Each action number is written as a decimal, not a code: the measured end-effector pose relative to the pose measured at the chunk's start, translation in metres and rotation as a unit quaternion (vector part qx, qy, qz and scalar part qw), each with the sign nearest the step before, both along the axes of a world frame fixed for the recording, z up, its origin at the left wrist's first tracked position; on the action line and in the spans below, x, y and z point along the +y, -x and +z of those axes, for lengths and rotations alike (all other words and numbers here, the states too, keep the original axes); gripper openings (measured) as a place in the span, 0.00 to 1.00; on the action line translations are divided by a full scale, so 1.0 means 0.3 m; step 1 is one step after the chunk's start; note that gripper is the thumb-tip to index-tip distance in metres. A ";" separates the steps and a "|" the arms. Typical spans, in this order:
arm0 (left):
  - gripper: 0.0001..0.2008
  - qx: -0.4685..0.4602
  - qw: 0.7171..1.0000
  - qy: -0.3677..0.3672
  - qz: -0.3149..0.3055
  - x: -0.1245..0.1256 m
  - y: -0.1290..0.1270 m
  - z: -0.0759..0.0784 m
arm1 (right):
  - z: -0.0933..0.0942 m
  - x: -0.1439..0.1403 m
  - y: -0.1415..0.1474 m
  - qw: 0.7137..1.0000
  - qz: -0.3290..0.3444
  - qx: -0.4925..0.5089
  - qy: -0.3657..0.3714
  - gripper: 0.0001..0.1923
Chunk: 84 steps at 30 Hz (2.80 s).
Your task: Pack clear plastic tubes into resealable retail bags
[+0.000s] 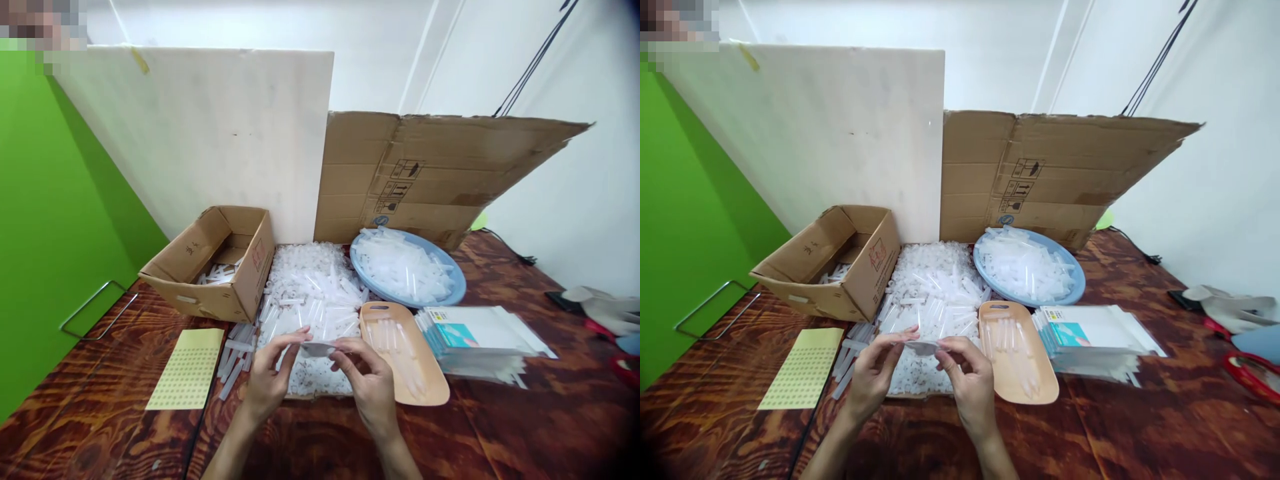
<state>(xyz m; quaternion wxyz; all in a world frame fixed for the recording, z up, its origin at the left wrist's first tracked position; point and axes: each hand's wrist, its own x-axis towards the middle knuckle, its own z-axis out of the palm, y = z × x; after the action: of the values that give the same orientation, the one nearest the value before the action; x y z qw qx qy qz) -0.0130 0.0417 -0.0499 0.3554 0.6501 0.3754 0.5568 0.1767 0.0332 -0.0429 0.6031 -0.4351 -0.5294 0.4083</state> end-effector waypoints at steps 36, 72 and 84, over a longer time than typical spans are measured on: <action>0.10 -0.102 0.892 0.431 0.094 -0.419 0.056 -0.260 | -0.357 -0.367 -0.001 0.938 0.091 0.175 0.284 0.13; 0.15 -0.104 0.861 0.474 0.155 -0.427 0.045 -0.256 | -0.319 -0.328 0.066 0.945 0.028 -0.024 0.325 0.14; 0.15 -0.113 0.860 0.470 0.164 -0.423 0.036 -0.263 | -0.286 -0.305 0.092 0.941 0.005 -0.077 0.330 0.18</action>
<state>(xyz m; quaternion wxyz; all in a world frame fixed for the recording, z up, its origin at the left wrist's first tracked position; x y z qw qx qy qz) -0.0237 -0.0851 -0.1288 0.5620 0.2673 0.6511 0.4345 0.1491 -0.0582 -0.1288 0.3815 -0.6370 -0.4120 0.5281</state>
